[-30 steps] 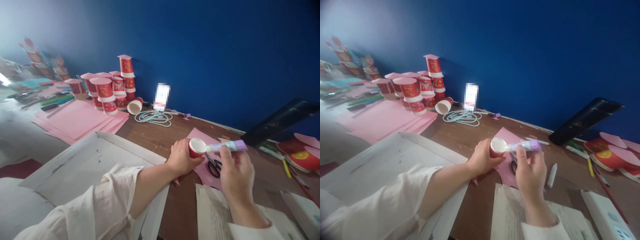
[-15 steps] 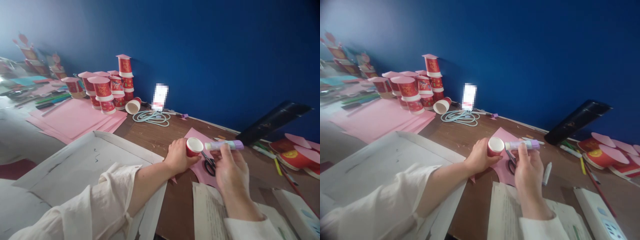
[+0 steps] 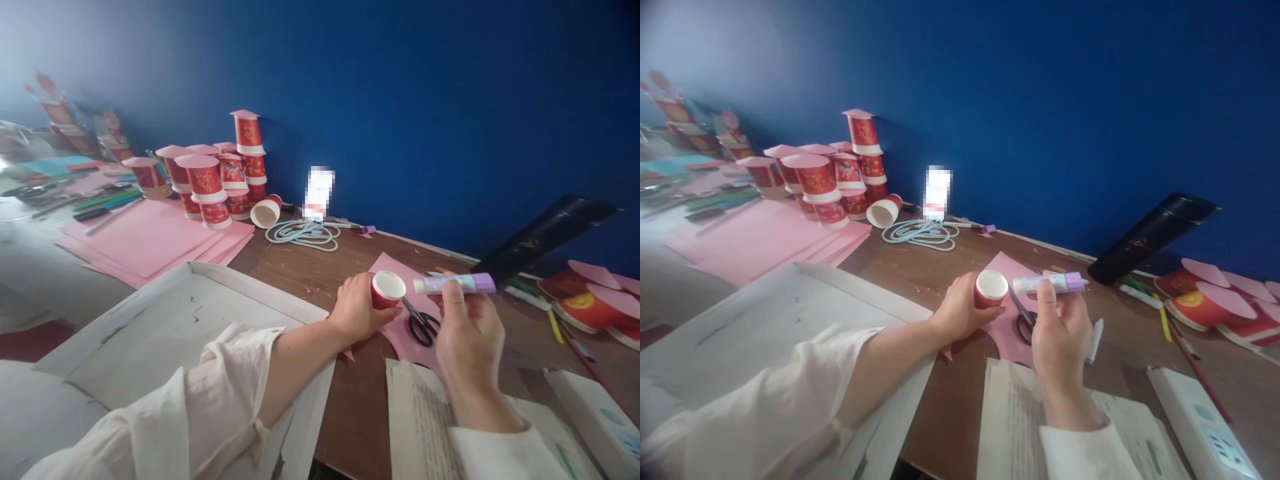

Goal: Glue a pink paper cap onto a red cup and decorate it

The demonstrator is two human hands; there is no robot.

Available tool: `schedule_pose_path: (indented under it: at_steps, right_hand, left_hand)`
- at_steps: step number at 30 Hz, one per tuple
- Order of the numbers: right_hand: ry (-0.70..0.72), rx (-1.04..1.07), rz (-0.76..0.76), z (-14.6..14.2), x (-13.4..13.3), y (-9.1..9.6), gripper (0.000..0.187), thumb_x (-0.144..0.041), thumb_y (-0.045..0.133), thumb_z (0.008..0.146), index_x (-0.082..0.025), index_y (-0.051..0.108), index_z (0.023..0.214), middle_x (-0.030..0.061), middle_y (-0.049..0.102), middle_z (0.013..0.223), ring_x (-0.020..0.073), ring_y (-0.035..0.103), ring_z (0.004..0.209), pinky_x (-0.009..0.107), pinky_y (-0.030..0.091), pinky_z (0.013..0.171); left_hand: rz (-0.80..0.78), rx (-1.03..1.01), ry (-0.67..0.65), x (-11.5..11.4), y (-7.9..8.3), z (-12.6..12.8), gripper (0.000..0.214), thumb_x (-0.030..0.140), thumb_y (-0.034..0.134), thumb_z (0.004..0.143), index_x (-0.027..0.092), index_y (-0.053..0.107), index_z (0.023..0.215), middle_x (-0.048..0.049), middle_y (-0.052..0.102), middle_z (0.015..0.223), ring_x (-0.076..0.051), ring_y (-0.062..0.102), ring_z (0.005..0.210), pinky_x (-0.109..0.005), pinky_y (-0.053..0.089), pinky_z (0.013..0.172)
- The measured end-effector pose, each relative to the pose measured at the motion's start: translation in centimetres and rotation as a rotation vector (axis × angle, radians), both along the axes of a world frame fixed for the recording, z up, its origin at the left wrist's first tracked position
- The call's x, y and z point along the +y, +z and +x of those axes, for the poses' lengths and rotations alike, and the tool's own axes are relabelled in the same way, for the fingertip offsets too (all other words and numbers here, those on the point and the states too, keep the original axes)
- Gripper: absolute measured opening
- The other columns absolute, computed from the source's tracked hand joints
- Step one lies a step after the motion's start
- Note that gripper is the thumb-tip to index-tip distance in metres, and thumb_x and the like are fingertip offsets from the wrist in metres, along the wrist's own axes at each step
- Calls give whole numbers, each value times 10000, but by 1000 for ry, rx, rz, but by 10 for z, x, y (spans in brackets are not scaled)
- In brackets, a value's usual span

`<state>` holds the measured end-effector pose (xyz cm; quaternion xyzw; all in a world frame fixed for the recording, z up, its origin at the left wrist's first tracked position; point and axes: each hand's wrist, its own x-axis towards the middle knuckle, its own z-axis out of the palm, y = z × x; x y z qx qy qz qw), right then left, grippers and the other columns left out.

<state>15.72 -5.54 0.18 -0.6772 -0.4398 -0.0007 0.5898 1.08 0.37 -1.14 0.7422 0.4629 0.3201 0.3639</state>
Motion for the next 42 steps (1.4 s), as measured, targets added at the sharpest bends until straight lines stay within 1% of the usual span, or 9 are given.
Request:
schedule_pose_path:
  at_steps: [7,11,15,23,26,30,32,38,42]
  right_hand:
    - [-65,-147,-125,-1,4,4,536,-607,619,834,-159,738,1101,138,749,958,290,684,839,438,505,788]
    - [-138,-79,-135,5,3,1,534,-623,596,852,-155,739,1067,126,747,933,305,685,874,457,503,811]
    - [3,-95,56,-6,-6,2,476,-575,605,884,-191,712,1143,111,741,1091,277,688,991,435,511,888]
    - [252,-615,142,-16,-6,8,247,-393,642,909,-204,688,1062,83,730,1011,246,669,992,404,506,905]
    - [219,-532,76,-13,-11,7,291,-427,643,899,-198,704,1069,82,733,996,240,677,939,393,514,868]
    - [106,-139,10,-11,-11,4,418,-505,596,917,-225,691,1213,85,739,1102,244,694,962,402,521,865]
    - [90,-81,28,-12,-4,5,459,-521,607,905,-220,680,1245,94,741,1112,248,699,967,413,519,879]
    - [199,-453,-4,-14,21,14,352,-479,609,896,-179,717,1045,110,744,1012,248,685,893,374,507,795]
    - [144,-587,-50,-8,19,16,320,-482,589,905,-180,690,927,83,702,848,222,644,764,337,470,699]
  left_hand:
    - [8,2,4,1,-2,1,446,505,757,712,233,562,1006,-67,648,1081,-298,593,1076,-458,467,958]
    - [9,-2,-7,1,-2,0,453,502,760,715,231,560,1019,-70,645,1095,-299,590,1077,-461,463,962]
    - [24,2,-24,1,-2,0,466,510,761,708,232,556,1020,-73,643,1100,-294,591,1052,-459,466,949]
    - [69,31,-28,2,-7,1,392,486,724,744,235,522,968,-71,635,1075,-285,583,1045,-445,462,941]
    - [66,32,-34,2,-7,1,371,466,727,738,232,520,939,-75,636,1070,-295,576,1062,-457,457,953]
    - [37,17,-42,2,-5,-1,427,509,727,733,228,536,991,-76,631,1098,-298,571,1079,-465,454,967]
    - [33,14,-37,1,-4,-2,468,534,719,738,226,542,1041,-79,627,1118,-295,574,1070,-466,456,964]
    - [43,48,-45,2,-3,-1,479,500,718,738,208,539,1073,-93,628,1114,-302,575,1057,-475,459,958]
    - [65,61,-66,2,-4,1,521,523,709,750,196,532,1115,-110,618,1146,-317,564,1061,-499,459,946]
